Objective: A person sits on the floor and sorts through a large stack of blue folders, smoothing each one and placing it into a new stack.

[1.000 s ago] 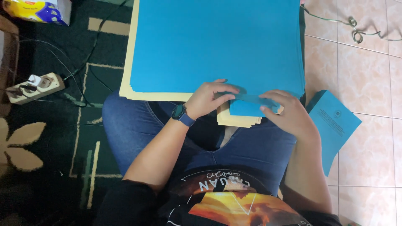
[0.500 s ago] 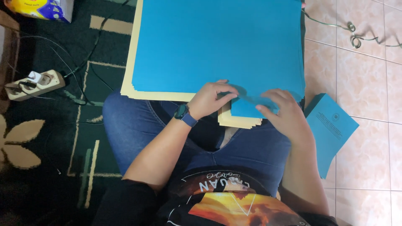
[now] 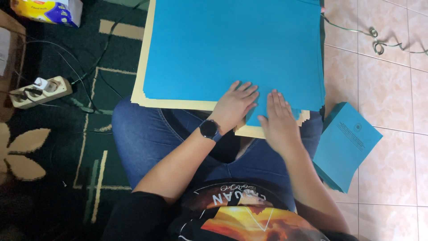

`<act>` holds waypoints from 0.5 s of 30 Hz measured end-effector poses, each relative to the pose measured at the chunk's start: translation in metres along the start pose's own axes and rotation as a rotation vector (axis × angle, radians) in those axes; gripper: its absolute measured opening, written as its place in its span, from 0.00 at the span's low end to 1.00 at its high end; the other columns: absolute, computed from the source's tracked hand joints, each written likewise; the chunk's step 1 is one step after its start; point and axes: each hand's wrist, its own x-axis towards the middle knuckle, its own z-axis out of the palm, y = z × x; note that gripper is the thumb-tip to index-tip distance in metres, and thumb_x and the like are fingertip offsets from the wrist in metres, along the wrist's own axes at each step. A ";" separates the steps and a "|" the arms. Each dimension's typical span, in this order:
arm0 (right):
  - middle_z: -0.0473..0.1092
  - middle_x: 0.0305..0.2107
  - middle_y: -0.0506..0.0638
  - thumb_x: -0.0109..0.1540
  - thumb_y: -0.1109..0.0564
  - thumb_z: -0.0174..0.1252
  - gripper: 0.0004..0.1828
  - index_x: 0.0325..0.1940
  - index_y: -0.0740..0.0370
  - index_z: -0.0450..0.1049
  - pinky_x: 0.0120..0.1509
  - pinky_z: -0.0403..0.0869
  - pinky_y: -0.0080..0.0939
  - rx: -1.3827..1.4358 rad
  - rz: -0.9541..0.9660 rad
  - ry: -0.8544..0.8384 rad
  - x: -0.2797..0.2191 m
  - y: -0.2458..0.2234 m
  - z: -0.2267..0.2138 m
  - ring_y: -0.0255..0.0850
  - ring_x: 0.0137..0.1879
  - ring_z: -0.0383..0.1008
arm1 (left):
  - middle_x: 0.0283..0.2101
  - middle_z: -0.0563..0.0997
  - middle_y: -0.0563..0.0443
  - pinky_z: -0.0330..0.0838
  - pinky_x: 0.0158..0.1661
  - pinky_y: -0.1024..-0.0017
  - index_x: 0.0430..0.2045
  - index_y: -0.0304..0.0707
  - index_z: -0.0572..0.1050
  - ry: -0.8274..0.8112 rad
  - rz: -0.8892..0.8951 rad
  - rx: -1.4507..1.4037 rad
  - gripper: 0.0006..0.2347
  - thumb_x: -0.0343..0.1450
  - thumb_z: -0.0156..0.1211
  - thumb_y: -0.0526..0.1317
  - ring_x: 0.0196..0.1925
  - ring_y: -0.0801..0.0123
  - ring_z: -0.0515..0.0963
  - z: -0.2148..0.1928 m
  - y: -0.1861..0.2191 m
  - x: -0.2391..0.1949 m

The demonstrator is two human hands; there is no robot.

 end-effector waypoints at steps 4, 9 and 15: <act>0.54 0.71 0.76 0.67 0.47 0.52 0.40 0.76 0.78 0.55 0.81 0.49 0.61 -0.054 0.026 -0.048 0.012 -0.031 0.002 0.66 0.79 0.51 | 0.60 0.80 0.46 0.57 0.68 0.47 0.57 0.40 0.75 -0.060 0.021 0.009 0.15 0.78 0.53 0.45 0.67 0.54 0.74 0.018 -0.013 0.002; 0.53 0.73 0.71 0.68 0.46 0.51 0.40 0.78 0.72 0.52 0.81 0.50 0.61 0.027 0.041 -0.021 -0.003 0.003 0.001 0.62 0.79 0.51 | 0.59 0.81 0.49 0.56 0.69 0.50 0.57 0.40 0.76 -0.009 -0.034 -0.059 0.17 0.80 0.50 0.48 0.66 0.57 0.76 0.018 -0.012 -0.001; 0.42 0.76 0.72 0.70 0.28 0.39 0.50 0.80 0.72 0.43 0.83 0.38 0.67 -0.087 0.161 -0.136 -0.022 0.022 0.015 0.62 0.82 0.41 | 0.54 0.83 0.47 0.61 0.66 0.48 0.50 0.41 0.79 0.061 0.072 -0.044 0.10 0.81 0.52 0.42 0.61 0.55 0.78 0.006 -0.012 0.001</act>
